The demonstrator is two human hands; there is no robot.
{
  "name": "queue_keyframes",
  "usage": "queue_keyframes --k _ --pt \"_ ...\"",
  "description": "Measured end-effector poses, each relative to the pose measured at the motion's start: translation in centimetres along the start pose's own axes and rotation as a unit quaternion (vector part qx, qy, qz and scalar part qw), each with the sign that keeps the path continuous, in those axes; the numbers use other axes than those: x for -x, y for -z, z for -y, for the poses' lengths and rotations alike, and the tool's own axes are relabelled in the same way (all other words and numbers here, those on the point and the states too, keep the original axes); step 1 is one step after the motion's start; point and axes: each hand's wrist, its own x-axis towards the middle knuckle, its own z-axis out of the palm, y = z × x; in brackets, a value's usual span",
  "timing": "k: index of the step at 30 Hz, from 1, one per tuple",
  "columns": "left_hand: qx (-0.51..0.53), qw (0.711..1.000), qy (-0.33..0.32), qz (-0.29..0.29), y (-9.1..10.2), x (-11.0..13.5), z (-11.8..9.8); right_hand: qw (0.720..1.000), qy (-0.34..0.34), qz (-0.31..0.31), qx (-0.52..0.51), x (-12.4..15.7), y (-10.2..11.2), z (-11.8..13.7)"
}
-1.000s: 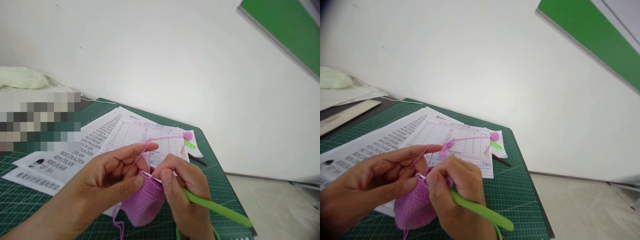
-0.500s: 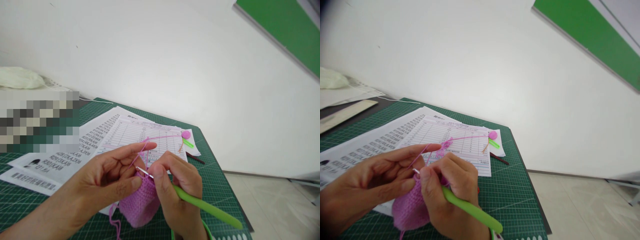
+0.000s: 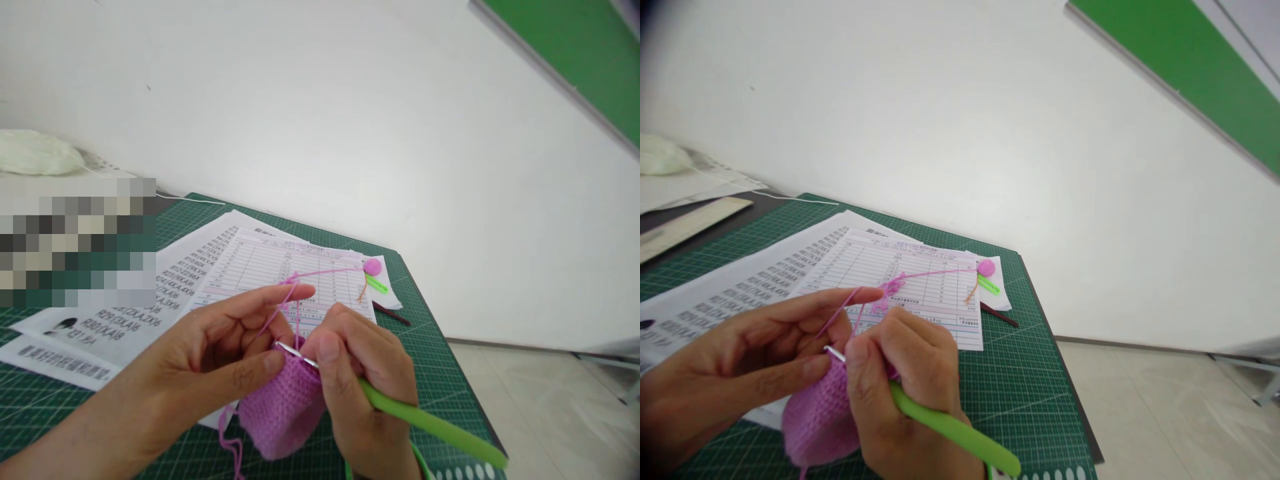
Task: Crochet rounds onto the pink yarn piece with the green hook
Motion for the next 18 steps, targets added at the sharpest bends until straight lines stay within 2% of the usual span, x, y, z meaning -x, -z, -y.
queue_keyframes --k 5,9,12,18 --pt "-0.012 0.999 0.032 -0.010 0.0 0.1 0.0 0.996 -0.028 0.062 -0.064 -0.2 0.8 -0.2" --pt "-0.005 0.999 0.035 -0.024 0.2 0.3 0.1 0.991 -0.010 0.105 -0.088 -0.4 1.5 -0.3" --pt "0.008 0.999 0.007 -0.034 0.0 0.4 -0.1 0.989 0.004 0.125 -0.082 -0.5 1.9 -0.3" --pt "-0.006 0.999 0.011 -0.037 -0.8 0.1 -0.5 0.991 0.009 0.131 -0.020 -0.4 2.2 -0.1"
